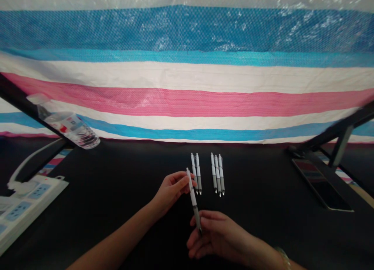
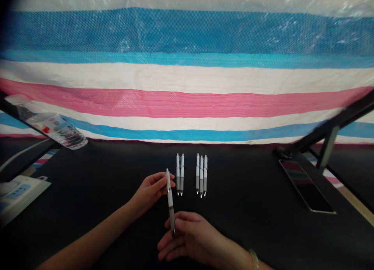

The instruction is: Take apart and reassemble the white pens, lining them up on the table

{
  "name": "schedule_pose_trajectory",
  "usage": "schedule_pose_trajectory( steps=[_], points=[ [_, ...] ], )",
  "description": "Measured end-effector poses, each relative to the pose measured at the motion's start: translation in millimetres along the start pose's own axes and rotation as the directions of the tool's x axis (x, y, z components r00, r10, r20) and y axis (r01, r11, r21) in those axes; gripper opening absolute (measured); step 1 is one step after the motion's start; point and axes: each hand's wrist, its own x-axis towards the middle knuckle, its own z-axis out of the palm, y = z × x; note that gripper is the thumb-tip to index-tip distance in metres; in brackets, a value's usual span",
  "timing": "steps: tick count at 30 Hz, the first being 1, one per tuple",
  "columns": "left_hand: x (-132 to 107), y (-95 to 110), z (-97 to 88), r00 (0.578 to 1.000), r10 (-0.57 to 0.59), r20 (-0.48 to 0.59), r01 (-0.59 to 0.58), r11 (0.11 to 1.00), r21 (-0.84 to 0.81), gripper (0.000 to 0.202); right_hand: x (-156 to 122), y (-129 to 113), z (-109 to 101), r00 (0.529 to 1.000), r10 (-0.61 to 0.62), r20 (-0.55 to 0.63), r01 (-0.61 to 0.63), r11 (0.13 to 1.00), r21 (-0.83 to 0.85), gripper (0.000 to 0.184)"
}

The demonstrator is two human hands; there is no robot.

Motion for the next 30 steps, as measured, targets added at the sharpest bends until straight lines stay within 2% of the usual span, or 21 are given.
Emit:
schedule_pose_trajectory(
  steps=[8, 14, 18, 22, 26, 30],
  points=[
    [1.8, 0.2, 0.2, 1.000, 0.003, 0.000, -0.003, 1.000, -0.027, 0.037, 0.2, 1.1, 0.2, 1.000, 0.002, 0.023, -0.001, 1.000, -0.019, 0.040],
    [1.6, -0.5, -0.5, 1.000, 0.000, -0.007, 0.000, 0.999, -0.042, 0.037, 2.7, 6.0, -4.6, 0.999, 0.022, 0.035, -0.018, 0.995, -0.096, 0.042],
    [2.2, 0.9, -1.3, 0.998, -0.010, -0.059, 0.005, 0.996, -0.085, 0.039, 2.3, 7.1, -6.8, 0.998, 0.045, 0.049, -0.039, 0.991, -0.126, 0.043],
    [6.2, 5.5, -5.7, 0.989, 0.020, -0.145, -0.044, 0.986, -0.161, 0.039, 1.0, 7.0, -7.3, 0.998, 0.043, 0.055, -0.035, 0.989, -0.143, 0.040],
    [10.8, 12.0, -11.6, 0.977, 0.067, -0.201, -0.103, 0.979, -0.174, 0.035, 0.6, 6.6, -6.1, 0.997, 0.054, 0.059, -0.044, 0.987, -0.157, 0.040],
    [13.3, 15.1, -14.7, 0.969, 0.063, -0.239, -0.109, 0.977, -0.185, 0.031, 1.3, 7.4, -6.0, 0.997, 0.055, 0.049, -0.047, 0.987, -0.154, 0.042]
  ],
)
